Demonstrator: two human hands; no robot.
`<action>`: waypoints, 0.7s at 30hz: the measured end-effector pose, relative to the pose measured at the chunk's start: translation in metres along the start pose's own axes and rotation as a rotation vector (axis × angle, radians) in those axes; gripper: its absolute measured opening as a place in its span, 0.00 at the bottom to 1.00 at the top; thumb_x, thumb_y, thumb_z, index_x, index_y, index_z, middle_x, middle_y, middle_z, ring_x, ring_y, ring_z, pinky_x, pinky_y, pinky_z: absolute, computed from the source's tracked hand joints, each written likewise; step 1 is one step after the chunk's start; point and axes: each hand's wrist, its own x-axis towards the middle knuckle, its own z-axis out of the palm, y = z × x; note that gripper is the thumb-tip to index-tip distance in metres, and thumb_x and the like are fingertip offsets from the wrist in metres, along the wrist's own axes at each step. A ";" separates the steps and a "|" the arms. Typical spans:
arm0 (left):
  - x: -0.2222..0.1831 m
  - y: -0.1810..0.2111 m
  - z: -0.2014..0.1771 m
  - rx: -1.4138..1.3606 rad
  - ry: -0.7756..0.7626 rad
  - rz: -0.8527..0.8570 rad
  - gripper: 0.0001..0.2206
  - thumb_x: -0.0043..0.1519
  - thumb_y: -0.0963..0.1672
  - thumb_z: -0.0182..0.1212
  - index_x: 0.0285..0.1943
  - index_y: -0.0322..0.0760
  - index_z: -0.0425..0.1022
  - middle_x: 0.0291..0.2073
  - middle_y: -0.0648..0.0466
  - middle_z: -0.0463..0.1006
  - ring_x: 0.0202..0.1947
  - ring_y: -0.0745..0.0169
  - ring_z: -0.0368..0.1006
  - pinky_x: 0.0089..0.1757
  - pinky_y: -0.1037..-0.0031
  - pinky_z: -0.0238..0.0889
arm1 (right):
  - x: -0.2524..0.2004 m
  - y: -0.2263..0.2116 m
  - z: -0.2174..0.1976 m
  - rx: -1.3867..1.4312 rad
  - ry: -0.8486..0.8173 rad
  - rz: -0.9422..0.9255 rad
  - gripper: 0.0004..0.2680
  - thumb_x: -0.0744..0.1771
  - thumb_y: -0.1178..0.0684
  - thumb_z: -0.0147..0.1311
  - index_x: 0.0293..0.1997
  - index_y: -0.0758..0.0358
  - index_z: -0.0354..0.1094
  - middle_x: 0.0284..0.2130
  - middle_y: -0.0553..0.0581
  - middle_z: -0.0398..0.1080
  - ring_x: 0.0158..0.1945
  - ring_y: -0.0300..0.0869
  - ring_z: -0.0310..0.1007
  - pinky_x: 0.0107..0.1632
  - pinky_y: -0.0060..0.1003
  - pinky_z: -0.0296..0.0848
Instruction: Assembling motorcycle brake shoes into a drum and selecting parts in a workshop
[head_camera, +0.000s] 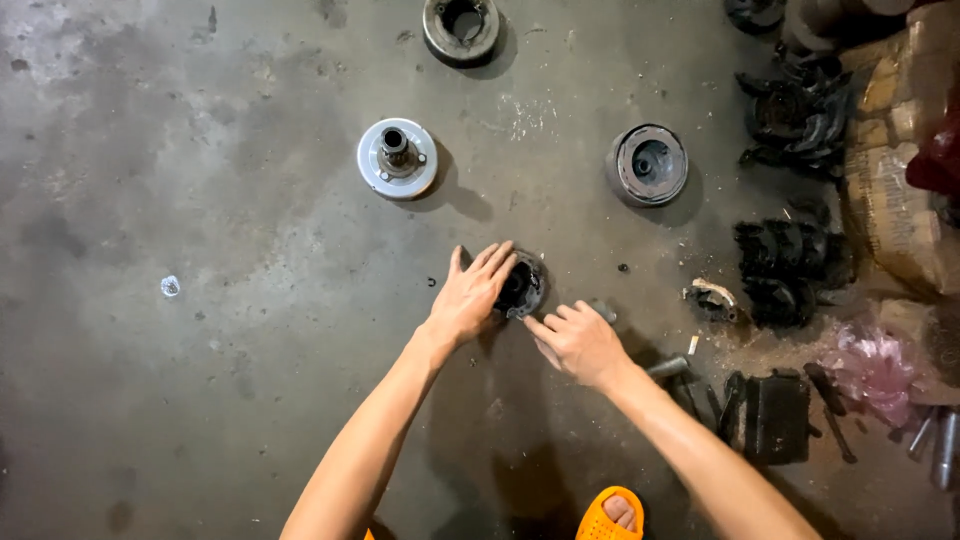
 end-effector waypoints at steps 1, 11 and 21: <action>0.003 -0.003 0.006 0.000 -0.006 0.033 0.48 0.47 0.46 0.80 0.78 0.35 0.55 0.77 0.46 0.55 0.75 0.51 0.52 0.66 0.34 0.45 | -0.002 0.008 0.009 -0.041 -0.036 -0.081 0.09 0.66 0.49 0.55 0.49 0.54 0.74 0.23 0.50 0.69 0.30 0.44 0.71 0.36 0.41 0.70; -0.028 0.001 -0.001 -0.437 0.247 0.038 0.35 0.50 0.43 0.78 0.63 0.19 0.62 0.70 0.24 0.56 0.73 0.30 0.54 0.71 0.48 0.45 | 0.038 0.030 -0.008 -0.098 -0.290 -0.280 0.08 0.64 0.50 0.53 0.45 0.48 0.70 0.24 0.49 0.73 0.29 0.45 0.75 0.35 0.46 0.70; -0.025 -0.003 0.016 -0.392 0.310 0.042 0.36 0.48 0.45 0.79 0.61 0.21 0.62 0.70 0.27 0.58 0.73 0.33 0.55 0.72 0.53 0.45 | 0.043 0.019 -0.004 0.069 -0.488 0.012 0.05 0.66 0.47 0.47 0.41 0.44 0.69 0.24 0.49 0.75 0.28 0.48 0.79 0.33 0.49 0.75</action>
